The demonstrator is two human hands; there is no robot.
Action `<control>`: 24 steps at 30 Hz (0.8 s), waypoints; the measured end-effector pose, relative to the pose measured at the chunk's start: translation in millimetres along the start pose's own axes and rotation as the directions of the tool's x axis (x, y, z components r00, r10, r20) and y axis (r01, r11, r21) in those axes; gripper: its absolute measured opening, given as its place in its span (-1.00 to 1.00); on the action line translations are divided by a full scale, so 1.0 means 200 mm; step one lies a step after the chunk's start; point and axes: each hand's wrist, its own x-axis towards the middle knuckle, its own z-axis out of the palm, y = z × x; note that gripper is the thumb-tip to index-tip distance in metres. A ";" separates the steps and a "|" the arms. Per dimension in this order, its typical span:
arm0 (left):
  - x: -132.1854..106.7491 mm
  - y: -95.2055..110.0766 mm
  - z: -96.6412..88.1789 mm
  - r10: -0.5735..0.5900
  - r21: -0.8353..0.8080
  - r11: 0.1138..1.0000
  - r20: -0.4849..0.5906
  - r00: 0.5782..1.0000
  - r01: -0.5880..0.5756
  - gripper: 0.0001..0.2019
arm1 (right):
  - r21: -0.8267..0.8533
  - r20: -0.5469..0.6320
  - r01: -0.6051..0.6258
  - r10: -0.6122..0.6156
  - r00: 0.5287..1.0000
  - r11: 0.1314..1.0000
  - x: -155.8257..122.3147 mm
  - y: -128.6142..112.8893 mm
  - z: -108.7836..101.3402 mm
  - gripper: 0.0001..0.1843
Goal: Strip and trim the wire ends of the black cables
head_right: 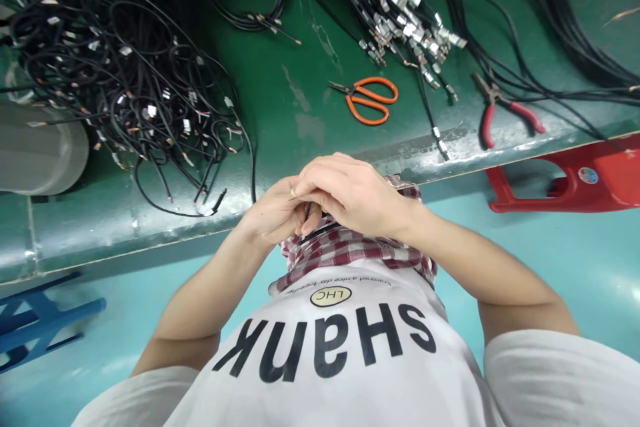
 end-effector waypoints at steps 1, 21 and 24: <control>0.00 0.00 0.00 0.025 0.018 1.000 -0.008 1.000 -0.025 -0.77 | 0.026 -0.010 -0.029 0.029 1.000 0.999 0.00 0.00 0.00 -0.90; -0.06 -0.05 -0.05 -0.075 0.268 0.962 0.102 0.992 0.045 -0.88 | 0.180 0.011 -0.376 0.380 0.925 0.909 -0.18 -0.01 -0.07 -0.95; -0.06 -0.05 -0.04 -0.033 0.246 0.969 0.088 0.996 0.011 -0.79 | 0.203 -0.016 -0.418 0.430 0.903 0.885 -0.19 0.00 -0.06 -0.95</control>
